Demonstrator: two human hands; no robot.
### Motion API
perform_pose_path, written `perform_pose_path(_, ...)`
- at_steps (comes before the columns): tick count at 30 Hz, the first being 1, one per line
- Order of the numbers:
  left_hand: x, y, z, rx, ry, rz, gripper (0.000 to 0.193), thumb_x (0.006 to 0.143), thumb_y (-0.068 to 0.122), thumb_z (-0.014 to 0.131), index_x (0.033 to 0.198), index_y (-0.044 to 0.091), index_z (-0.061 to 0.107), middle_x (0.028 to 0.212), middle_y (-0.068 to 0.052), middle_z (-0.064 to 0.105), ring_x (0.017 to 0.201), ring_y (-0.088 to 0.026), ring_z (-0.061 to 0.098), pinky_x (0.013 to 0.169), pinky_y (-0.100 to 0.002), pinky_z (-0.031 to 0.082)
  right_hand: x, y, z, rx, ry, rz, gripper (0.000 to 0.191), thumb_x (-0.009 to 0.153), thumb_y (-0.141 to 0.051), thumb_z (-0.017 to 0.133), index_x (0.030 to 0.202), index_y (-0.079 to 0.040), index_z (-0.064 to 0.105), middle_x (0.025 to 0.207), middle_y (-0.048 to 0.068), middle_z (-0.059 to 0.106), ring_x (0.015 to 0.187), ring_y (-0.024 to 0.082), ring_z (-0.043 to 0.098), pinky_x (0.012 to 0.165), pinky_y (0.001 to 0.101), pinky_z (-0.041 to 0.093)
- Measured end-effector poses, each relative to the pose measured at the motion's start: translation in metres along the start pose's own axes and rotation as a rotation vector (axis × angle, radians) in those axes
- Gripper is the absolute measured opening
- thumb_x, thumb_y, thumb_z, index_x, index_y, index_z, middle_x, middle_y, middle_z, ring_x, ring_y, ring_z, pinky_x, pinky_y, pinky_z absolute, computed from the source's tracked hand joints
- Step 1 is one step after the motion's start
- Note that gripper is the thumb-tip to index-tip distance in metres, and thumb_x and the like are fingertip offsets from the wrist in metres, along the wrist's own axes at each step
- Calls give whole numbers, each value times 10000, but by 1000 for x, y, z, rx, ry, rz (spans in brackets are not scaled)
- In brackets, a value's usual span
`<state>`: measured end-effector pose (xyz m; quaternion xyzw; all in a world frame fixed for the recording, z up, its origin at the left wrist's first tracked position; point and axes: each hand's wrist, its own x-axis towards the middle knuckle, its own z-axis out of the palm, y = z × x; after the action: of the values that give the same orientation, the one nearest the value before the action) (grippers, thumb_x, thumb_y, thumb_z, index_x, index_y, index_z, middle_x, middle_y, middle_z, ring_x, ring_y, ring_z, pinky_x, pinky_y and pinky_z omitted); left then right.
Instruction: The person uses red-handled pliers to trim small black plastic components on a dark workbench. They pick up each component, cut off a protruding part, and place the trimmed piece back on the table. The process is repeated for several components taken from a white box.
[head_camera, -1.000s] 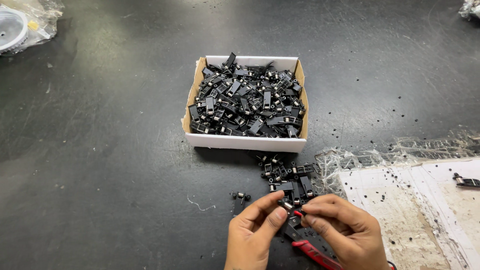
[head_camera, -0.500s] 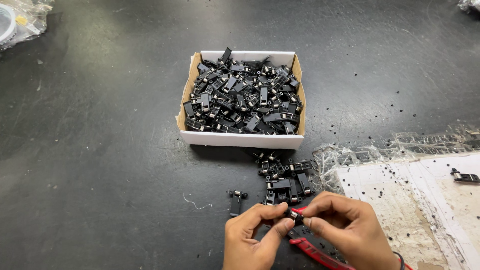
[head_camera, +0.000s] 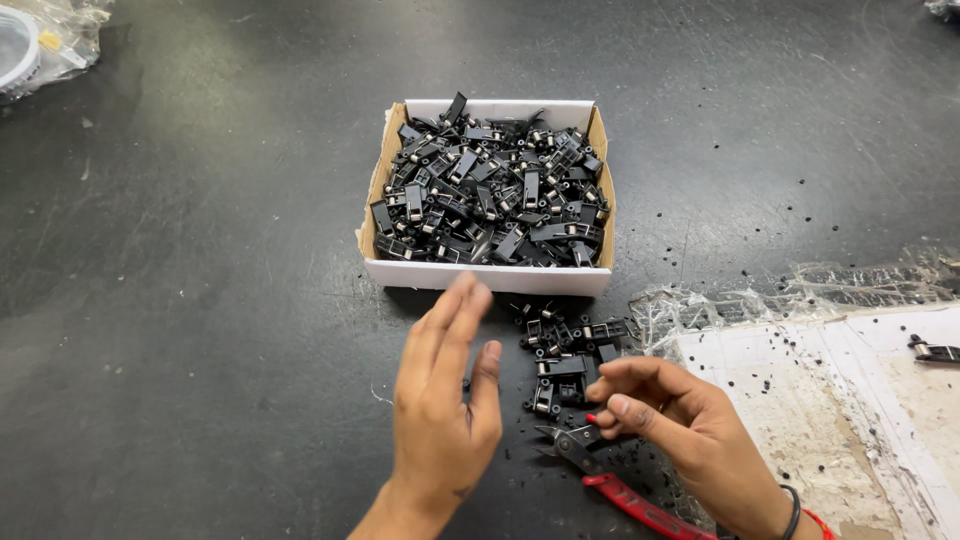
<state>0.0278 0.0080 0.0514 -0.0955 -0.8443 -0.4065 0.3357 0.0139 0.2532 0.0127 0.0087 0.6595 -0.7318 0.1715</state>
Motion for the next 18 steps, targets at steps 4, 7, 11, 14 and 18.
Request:
perform_pose_path(4,1,-19,-6,342,-548,-405,380,864,353,794,1151,127,690,1121,-82,657,893,-333,694,750,-457,539,-1,4,-1,-72,-29,20,306,887,-53,663,1181,17,707,1060,128,779,921,178,737,828,351,610)
perform_pose_path(7,-4,-26,-4,228,-636,-345,345,752,258,878,1019,109,717,1033,-85,670,825,-320,682,697,-433,541,-3,7,1,-140,-63,24,277,881,-66,692,1147,12,711,1013,112,772,917,148,719,814,319,593)
perform_pose_path(11,-21,-16,12,-293,-630,-565,287,723,186,895,926,56,739,800,-40,710,673,-120,679,626,-270,562,-8,6,6,-426,-74,-34,271,883,-129,706,1139,-40,724,937,58,740,825,101,702,734,269,580)
perform_pose_path(14,-32,-6,18,-619,-648,-733,269,740,143,889,955,23,780,784,-35,737,668,-54,631,604,-224,521,-11,3,8,-624,-197,-154,200,932,-186,657,1058,-48,729,846,13,733,770,78,711,691,252,575)
perform_pose_path(18,-34,1,15,-721,-590,-730,230,806,133,826,1010,28,824,851,-12,733,711,-34,637,636,-211,522,-14,4,12,-553,-269,-28,220,998,-213,600,920,-25,684,721,28,663,690,111,573,626,274,546)
